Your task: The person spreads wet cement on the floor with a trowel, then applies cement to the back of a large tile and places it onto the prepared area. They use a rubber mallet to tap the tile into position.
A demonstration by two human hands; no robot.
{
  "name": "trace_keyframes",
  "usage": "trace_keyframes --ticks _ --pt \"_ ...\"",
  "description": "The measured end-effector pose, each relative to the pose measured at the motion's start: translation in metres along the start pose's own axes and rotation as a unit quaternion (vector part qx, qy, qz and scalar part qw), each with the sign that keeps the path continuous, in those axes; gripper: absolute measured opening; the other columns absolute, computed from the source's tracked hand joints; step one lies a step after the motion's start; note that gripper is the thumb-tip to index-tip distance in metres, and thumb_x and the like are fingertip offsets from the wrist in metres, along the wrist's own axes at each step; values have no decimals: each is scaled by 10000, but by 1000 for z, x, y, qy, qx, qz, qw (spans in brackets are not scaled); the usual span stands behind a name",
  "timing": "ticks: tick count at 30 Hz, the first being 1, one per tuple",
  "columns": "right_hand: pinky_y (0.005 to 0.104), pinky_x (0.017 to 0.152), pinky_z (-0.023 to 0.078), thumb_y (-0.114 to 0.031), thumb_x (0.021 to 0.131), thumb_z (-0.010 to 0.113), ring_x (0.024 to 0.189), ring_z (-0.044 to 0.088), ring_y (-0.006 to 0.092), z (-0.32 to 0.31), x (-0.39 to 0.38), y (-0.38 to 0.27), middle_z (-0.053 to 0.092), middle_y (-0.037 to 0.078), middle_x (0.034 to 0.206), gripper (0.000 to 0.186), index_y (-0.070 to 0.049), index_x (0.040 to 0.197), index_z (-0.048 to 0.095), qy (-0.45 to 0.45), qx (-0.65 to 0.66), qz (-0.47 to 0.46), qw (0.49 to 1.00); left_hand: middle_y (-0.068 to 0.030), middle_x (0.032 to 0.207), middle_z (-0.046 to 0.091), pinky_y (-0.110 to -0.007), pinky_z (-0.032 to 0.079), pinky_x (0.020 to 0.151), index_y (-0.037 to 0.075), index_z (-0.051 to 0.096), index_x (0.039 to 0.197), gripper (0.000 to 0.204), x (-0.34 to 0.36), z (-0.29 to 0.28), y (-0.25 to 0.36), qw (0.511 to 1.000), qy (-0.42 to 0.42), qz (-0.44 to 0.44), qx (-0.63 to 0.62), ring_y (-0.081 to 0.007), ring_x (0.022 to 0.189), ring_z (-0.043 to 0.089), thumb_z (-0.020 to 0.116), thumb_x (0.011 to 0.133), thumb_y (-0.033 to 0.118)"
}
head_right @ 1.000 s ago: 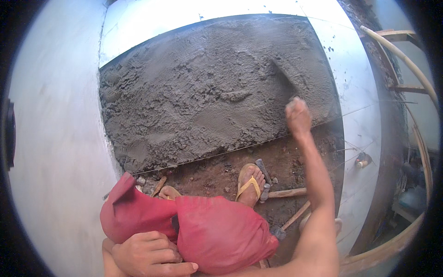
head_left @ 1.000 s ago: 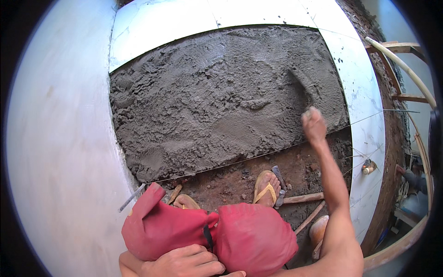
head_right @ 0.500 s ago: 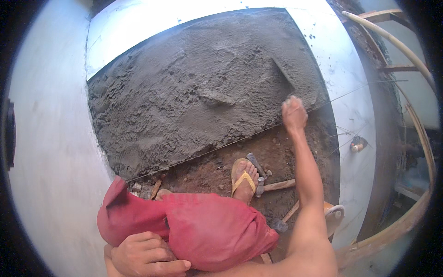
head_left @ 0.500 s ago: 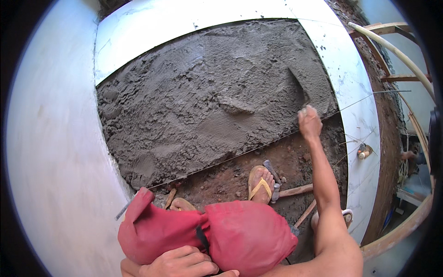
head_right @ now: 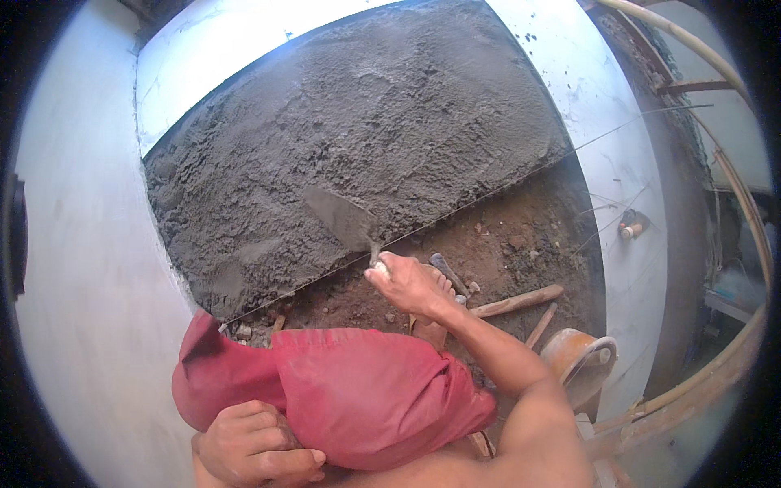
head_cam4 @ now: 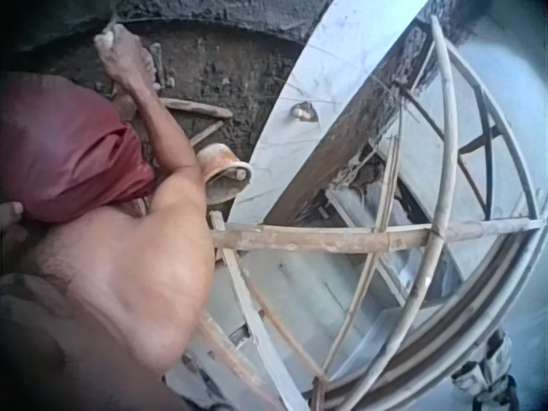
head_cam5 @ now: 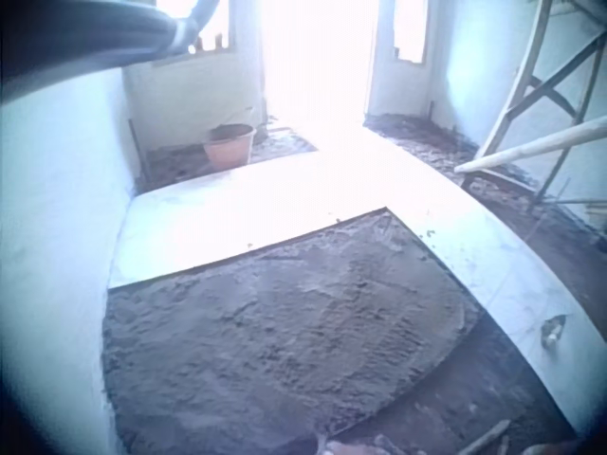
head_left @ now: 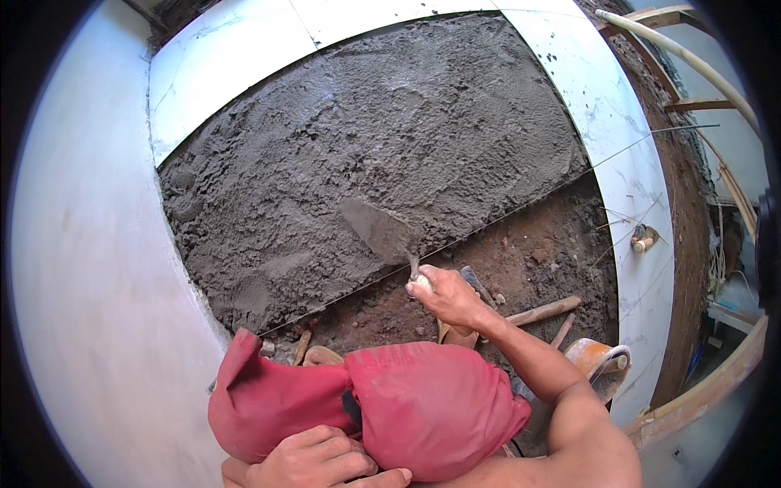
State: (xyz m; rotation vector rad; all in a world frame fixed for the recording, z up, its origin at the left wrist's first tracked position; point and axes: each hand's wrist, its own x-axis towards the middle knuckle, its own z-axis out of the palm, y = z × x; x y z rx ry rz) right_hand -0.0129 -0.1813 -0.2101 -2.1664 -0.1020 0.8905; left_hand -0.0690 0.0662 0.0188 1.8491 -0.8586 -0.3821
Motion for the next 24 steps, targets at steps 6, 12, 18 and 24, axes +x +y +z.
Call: trace_keyframes --ticks 6,12,18,24 --pt "402 665 495 -330 903 577 717 637 292 -47 -24 46 644 185 797 337 3 945 593 150 57 121 979 -34 703 491 -312 384 567 52 589 1134 418 -4 1 4 1000 8 -11 15 -199 609 494 726 748 132" --pt "287 458 443 -320 927 519 500 520 118 -93 -34 96 539 11 657 280 -53 863 572 254 201 156 933 -35 714 504 -315 405 583 46 595 1142 437 -8 0 6 999 9 -5 36 -199 629 511 721 733 131" --pt "270 400 442 -384 939 438 475 491 99 -44 4 53 511 -13 657 324 -84 948 559 45 580 186 792 -11 732 496 -297 399 599 85 618 1118 383 -10 0 8 998 -8 -4 64 -177 640 506 683 747 150" --pt "253 423 441 -382 938 436 489 490 108 43 34 -20 504 1 655 350 -57 971 559 -228 468 166 838 9 747 481 -283 395 620 132 626 1118 353 -16 6 11 996 2 -8 92 -153 656 499 643 766 156"
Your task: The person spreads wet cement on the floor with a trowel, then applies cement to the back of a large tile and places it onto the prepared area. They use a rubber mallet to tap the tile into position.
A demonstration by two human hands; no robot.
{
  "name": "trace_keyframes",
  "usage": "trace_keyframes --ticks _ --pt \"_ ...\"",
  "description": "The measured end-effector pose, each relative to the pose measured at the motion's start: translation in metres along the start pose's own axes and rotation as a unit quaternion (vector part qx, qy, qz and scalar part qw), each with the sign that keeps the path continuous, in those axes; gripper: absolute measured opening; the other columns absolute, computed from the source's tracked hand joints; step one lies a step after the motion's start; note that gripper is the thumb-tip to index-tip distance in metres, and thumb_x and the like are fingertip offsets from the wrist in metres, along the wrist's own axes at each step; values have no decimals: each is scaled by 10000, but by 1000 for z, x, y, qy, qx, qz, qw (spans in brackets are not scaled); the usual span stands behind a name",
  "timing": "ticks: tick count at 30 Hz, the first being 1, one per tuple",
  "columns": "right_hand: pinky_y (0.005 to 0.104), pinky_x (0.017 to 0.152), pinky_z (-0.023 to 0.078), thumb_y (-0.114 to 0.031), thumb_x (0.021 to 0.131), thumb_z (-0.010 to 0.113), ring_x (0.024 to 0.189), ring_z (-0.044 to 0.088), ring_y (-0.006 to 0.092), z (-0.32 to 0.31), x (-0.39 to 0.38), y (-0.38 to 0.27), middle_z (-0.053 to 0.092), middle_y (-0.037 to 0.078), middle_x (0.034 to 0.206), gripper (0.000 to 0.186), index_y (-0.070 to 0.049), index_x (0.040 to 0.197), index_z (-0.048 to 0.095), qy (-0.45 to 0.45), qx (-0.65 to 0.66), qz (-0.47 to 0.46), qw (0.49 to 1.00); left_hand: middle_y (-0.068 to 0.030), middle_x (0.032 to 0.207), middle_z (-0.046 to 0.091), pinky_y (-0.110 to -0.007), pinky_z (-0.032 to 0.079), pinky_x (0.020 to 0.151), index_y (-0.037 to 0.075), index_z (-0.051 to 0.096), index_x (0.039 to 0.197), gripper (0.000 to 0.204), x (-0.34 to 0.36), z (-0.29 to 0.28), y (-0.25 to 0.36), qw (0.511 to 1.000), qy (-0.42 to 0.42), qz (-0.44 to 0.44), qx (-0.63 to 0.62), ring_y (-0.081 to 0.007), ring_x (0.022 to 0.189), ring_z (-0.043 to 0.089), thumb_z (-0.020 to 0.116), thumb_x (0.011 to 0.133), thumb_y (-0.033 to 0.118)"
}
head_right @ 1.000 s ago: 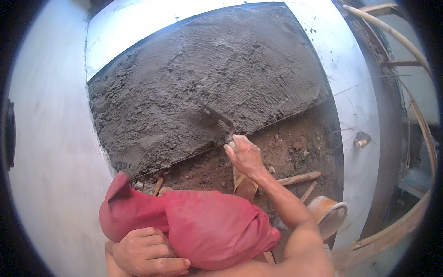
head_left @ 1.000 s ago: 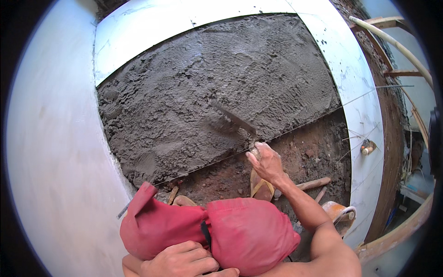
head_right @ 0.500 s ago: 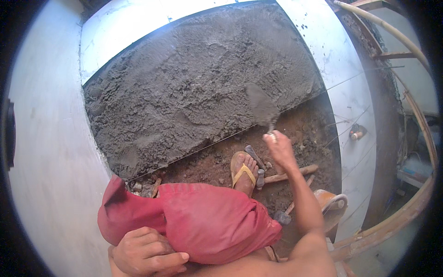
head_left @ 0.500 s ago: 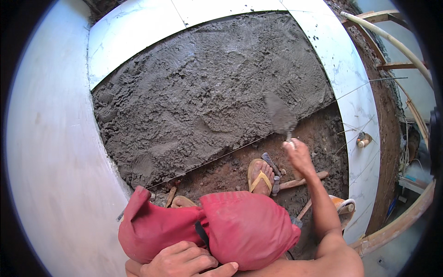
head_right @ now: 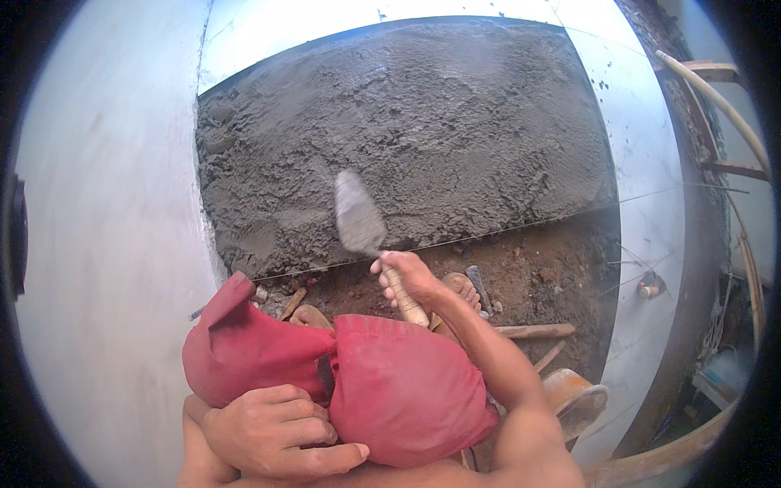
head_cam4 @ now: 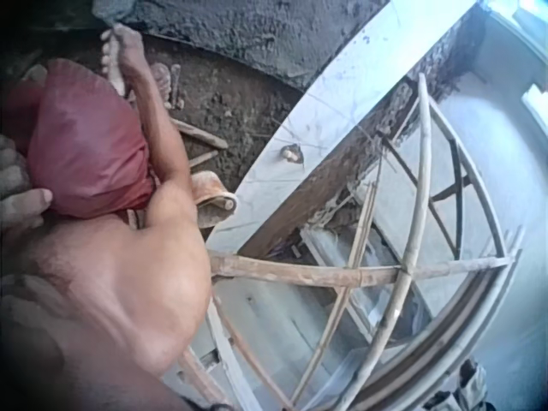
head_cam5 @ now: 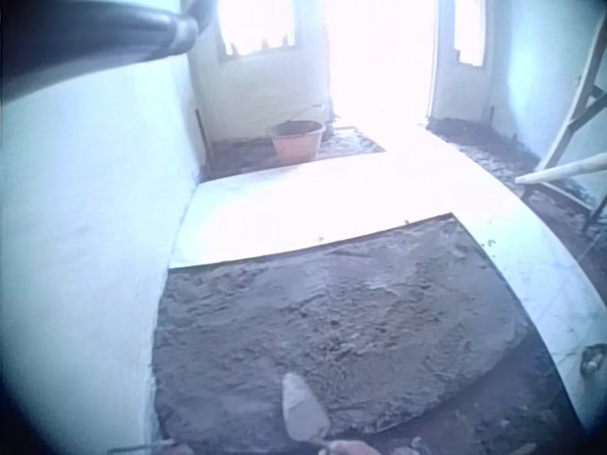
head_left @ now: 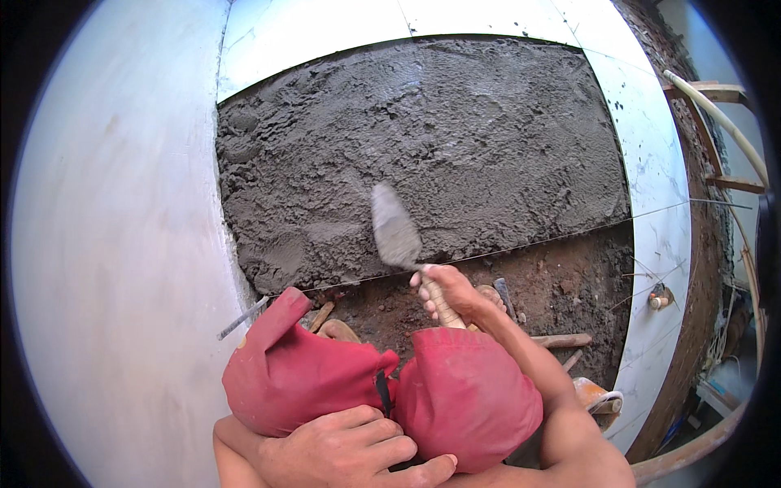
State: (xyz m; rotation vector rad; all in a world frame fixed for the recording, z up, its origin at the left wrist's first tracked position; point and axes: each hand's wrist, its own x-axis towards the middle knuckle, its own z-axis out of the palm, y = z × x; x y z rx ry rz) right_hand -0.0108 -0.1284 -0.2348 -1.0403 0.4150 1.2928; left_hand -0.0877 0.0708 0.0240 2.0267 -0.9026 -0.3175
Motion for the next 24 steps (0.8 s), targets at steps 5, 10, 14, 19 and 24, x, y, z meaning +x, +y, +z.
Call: trace_keyframes --ticks 5,10,14,19,24 --pt "252 422 461 -357 951 426 476 507 88 -30 -27 -41 508 -4 615 335 -56 932 573 21 28 -36 999 14 760 469 -275 391 635 149 598 1170 389 -11 8 2 998 49 16 43 -146 662 486 569 782 165" --pt "234 379 421 -376 951 426 434 470 75 -48 -20 -58 490 -30 582 309 -106 891 562 150 42 -59 986 19 738 446 -272 389 636 166 547 1243 459 -15 2 8 998 3 -9 65 -144 648 469 539 784 176" --pt "262 442 452 -392 945 445 479 503 100 6 5 -22 511 2 619 361 -56 939 578 -27 -62 73 995 19 724 442 -273 392 635 173 546 1238 454 -21 18 7 995 63 -12 81 -140 654 474 533 784 180" --pt "434 648 514 -405 916 484 698 639 310 9 8 -10 649 151 774 408 -31 1025 607 22 -567 -53 822 18 728 456 -275 393 635 175 557 1223 438 -22 11 7 996 48 1 76 -143 659 482 541 785 181" --pt "511 773 478 -352 926 497 870 624 429 -44 -33 -80 646 261 860 366 -7 1003 592 288 -605 -131 731 10 742 474 -285 397 641 151 560 1232 440 -13 -10 4 998 -15 -4 63 -150 670 496 561 794 188"
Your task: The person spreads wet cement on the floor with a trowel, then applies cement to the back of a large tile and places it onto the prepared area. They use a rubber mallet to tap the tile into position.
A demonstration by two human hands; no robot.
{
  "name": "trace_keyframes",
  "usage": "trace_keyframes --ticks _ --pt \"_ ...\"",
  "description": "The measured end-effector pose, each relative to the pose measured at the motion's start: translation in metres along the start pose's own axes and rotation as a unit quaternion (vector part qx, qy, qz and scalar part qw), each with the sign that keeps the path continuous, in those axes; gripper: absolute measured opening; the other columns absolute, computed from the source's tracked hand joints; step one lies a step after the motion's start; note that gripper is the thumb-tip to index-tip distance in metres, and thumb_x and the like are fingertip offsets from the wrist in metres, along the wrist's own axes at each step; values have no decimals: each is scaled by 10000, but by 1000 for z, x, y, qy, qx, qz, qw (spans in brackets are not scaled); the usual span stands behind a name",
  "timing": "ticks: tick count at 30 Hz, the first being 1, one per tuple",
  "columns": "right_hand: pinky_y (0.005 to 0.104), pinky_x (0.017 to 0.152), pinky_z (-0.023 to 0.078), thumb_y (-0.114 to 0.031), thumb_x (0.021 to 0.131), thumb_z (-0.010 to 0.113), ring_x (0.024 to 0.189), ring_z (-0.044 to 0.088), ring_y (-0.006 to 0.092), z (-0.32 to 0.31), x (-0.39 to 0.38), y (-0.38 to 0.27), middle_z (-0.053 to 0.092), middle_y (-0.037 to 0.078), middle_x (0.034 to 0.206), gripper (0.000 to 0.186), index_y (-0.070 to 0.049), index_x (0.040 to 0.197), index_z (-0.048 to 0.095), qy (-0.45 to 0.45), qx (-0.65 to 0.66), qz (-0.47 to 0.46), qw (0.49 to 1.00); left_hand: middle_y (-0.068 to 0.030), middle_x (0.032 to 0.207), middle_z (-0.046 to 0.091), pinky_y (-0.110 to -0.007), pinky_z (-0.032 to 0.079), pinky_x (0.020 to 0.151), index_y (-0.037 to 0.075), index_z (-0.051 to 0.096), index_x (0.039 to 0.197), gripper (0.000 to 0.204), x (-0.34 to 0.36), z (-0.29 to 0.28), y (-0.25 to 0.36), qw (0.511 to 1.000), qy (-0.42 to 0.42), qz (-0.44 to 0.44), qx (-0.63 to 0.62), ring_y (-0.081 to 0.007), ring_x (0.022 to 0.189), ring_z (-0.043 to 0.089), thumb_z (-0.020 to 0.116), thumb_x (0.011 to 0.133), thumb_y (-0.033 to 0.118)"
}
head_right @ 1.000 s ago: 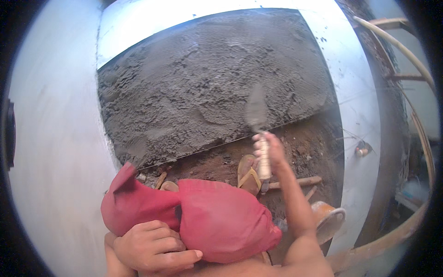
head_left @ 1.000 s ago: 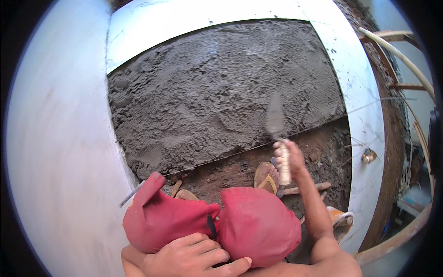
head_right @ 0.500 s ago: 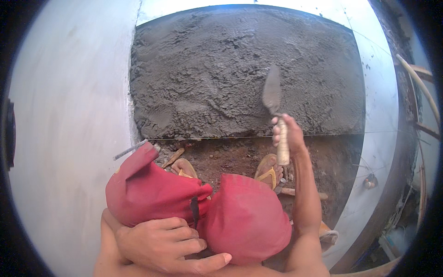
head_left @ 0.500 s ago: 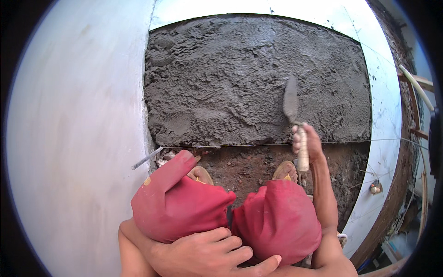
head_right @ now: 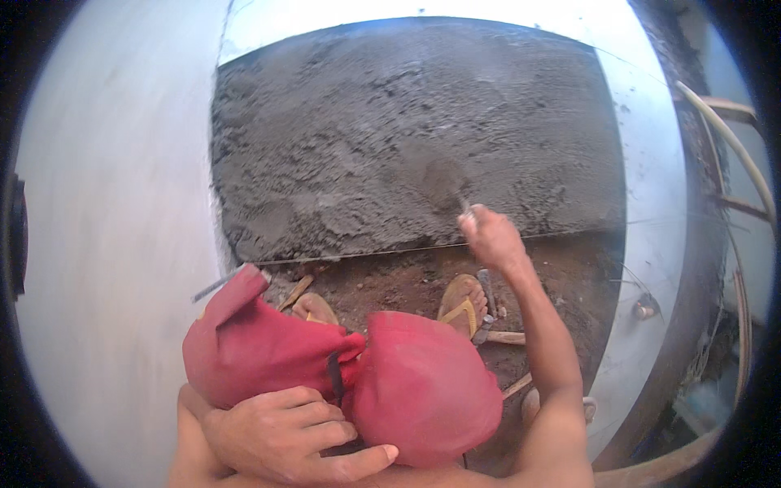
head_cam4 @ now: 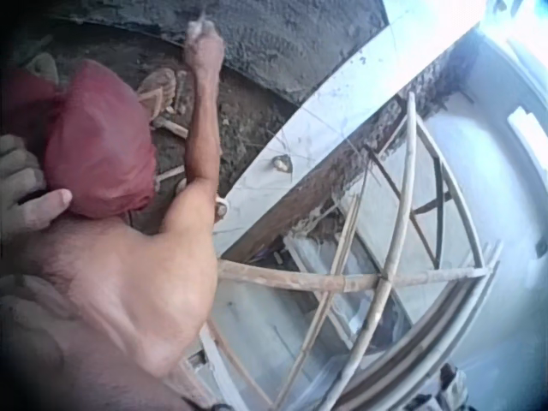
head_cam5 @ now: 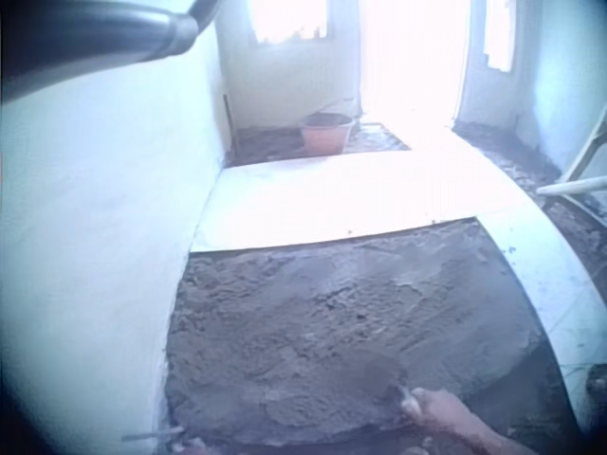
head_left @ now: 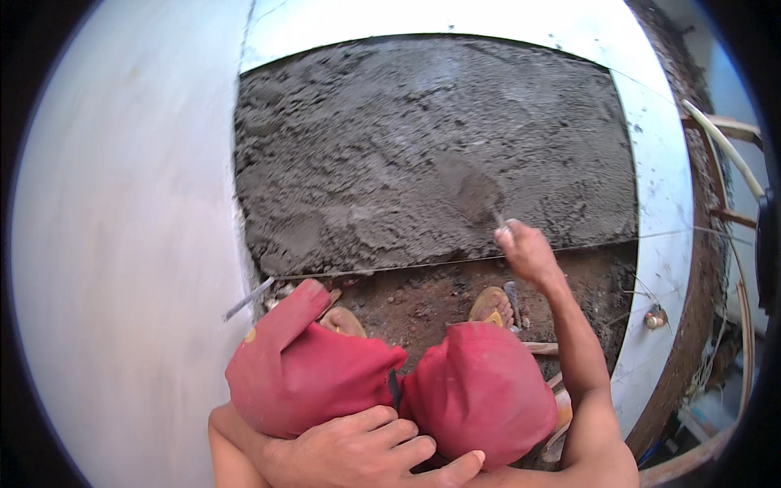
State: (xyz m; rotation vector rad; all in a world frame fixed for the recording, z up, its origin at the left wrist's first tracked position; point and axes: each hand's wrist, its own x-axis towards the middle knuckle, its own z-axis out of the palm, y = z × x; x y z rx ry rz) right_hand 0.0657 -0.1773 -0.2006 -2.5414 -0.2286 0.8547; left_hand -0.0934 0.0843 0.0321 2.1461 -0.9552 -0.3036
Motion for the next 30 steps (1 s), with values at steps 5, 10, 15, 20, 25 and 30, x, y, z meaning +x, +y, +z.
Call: trace_keyframes --ticks 5,10,15,20,25,30 --pt "476 687 489 -322 888 577 797 626 410 -67 -27 5 629 248 811 316 -16 968 591 248 14 -40 968 -19 793 525 -303 417 657 72 566 1230 475 5 3 -8 998 -7 -3 -62 -179 706 532 654 776 182" --pt "457 589 488 -240 842 652 714 604 378 -18 -44 -26 565 190 754 271 -17 930 527 347 119 -187 911 -44 764 575 -326 432 610 41 592 1151 474 27 0 -14 992 22 15 -122 -213 645 551 736 705 113" --pt "471 654 497 -364 885 572 801 631 401 60 -58 7 631 205 835 315 -64 981 556 112 117 -39 986 -33 684 545 -327 423 563 66 612 1027 376 39 10 -15 991 19 26 -128 -199 578 526 760 685 122" --pt "383 644 493 -206 882 566 700 609 274 88 -91 76 613 140 771 198 -20 948 551 314 331 62 887 -22 658 524 -319 416 554 69 625 1000 348 40 15 -19 989 40 13 -142 -189 563 512 760 684 116" --pt "355 774 459 -277 866 548 820 568 203 152 -187 202 592 90 893 370 27 1078 549 448 411 275 745 -17 662 525 -299 402 541 55 635 1023 358 51 1 -31 985 44 47 -157 -174 562 510 757 690 100" --pt "462 955 394 -348 888 497 1126 536 414 183 -281 193 574 296 1152 515 45 1220 486 181 197 523 809 -25 685 550 -296 395 535 59 637 1022 332 52 -2 -39 987 81 13 -139 -176 570 528 749 711 95"
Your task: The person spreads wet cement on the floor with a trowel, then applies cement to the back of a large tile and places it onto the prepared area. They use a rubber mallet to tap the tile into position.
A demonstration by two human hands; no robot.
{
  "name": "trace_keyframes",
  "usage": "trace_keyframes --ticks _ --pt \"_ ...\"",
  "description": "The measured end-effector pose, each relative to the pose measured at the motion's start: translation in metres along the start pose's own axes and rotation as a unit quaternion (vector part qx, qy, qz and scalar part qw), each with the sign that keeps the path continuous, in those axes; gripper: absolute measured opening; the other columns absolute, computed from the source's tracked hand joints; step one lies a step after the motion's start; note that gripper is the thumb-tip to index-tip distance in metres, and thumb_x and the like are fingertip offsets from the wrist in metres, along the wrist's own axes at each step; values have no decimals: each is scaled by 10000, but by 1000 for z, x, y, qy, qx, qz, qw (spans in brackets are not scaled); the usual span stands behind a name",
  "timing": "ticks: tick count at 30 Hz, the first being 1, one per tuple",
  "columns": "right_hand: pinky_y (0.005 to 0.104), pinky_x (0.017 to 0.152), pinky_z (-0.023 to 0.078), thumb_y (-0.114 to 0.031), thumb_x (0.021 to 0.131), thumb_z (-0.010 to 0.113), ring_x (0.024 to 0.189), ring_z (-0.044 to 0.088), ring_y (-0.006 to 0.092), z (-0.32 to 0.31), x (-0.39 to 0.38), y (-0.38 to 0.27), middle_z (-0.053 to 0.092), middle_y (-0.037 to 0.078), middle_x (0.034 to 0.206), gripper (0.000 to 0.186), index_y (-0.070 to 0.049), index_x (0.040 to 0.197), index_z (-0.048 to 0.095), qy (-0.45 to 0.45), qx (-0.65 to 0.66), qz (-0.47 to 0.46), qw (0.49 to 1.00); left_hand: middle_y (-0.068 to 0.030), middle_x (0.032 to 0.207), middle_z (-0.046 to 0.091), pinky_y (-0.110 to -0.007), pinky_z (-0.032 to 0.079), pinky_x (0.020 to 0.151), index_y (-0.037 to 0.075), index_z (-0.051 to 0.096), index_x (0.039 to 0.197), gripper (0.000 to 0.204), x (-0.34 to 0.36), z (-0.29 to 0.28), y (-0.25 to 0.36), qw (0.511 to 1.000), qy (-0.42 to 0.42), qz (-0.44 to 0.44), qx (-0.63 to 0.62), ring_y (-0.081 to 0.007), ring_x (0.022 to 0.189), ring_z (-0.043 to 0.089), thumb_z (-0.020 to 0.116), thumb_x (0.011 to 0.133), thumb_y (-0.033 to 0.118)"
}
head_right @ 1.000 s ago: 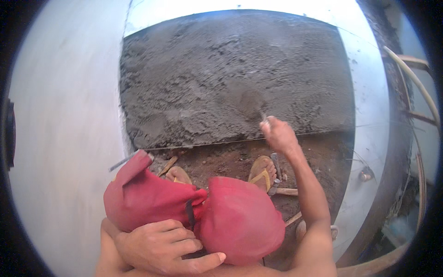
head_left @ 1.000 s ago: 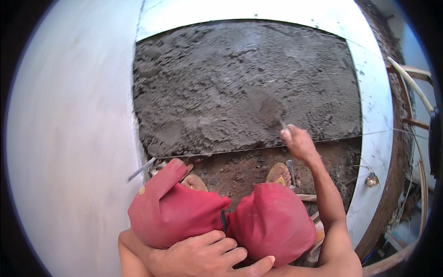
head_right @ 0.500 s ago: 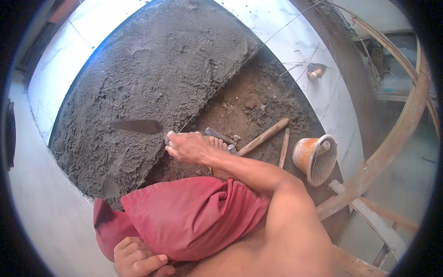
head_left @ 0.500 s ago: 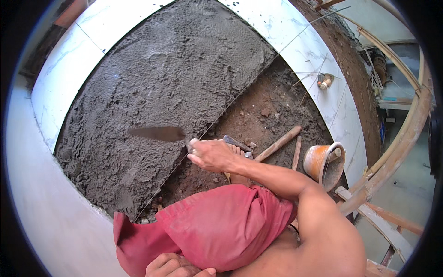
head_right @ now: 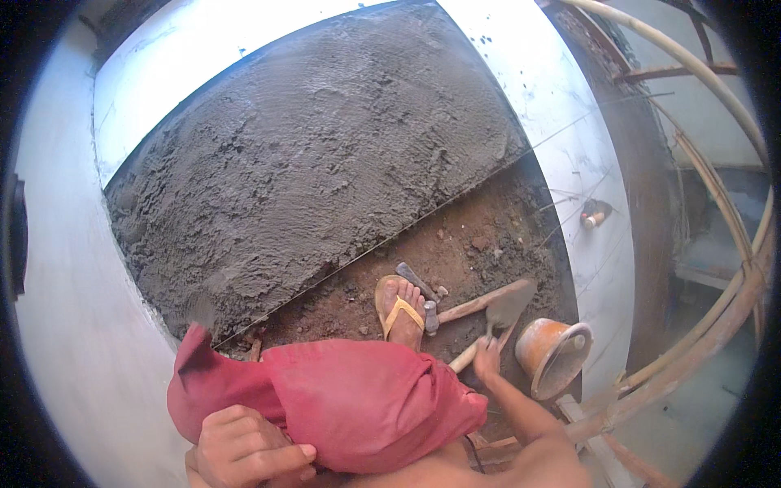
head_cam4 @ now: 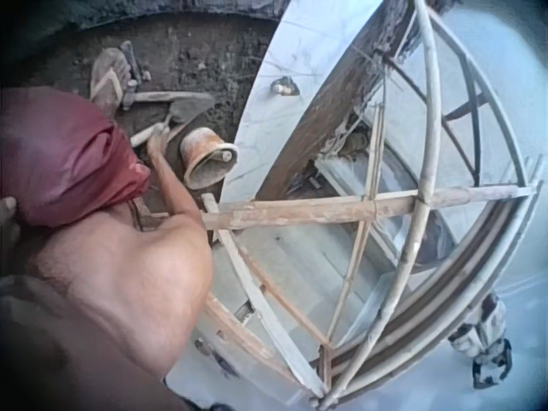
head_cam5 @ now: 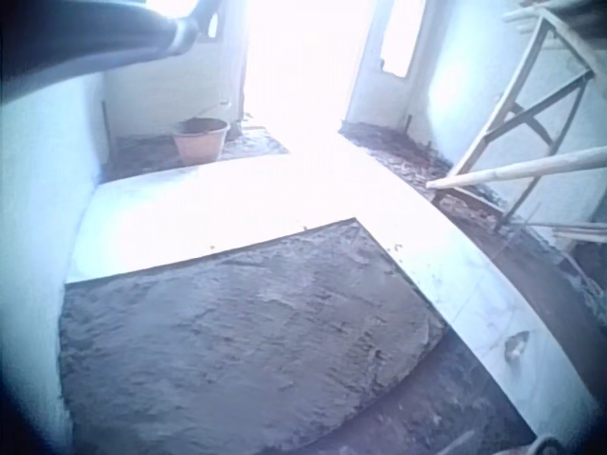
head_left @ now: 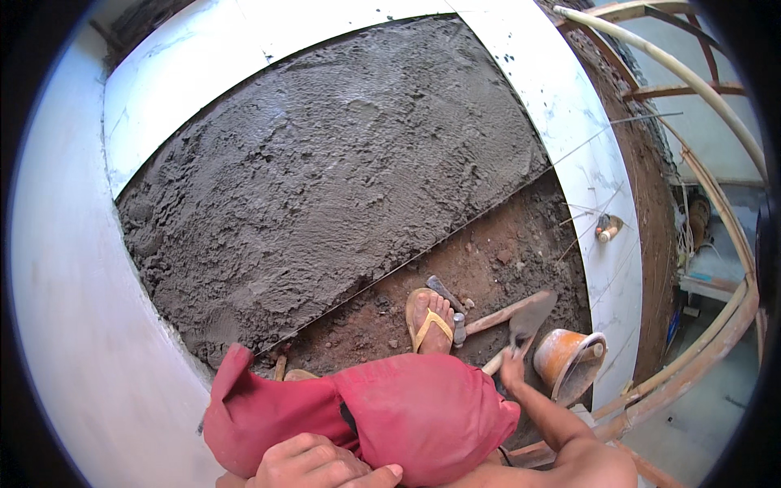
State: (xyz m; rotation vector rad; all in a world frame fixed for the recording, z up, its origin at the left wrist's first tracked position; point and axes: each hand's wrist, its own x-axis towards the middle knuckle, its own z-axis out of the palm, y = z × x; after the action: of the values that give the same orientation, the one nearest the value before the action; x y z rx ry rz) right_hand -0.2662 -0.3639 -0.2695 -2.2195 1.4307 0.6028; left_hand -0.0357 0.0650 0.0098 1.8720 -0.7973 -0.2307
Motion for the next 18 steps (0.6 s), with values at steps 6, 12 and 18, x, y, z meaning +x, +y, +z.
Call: trace_keyframes --ticks 6,12,18 --pt "445 924 441 -310 803 630 1086 568 391 -15 -21 -25 597 236 1132 480 7 1149 530 -42 -121 107 986 -80 796 613 -346 426 600 64 625 1010 252 0 -12 -8 977 -11 -199 75 -243 676 589 664 761 51" --pt "426 857 461 -225 768 654 939 600 337 -10 -3 -85 602 176 968 360 -19 1046 552 -57 -149 -210 965 -85 825 624 -348 456 639 77 610 987 225 -1 -26 -21 956 12 -289 54 -270 738 608 661 768 88" --pt "386 833 476 -196 779 650 933 611 309 -57 -53 -217 619 179 992 330 -15 1046 577 -135 -45 -256 956 -94 770 640 -387 497 671 101 610 863 190 9 -37 -17 899 -30 -437 -20 -273 727 631 625 855 290"
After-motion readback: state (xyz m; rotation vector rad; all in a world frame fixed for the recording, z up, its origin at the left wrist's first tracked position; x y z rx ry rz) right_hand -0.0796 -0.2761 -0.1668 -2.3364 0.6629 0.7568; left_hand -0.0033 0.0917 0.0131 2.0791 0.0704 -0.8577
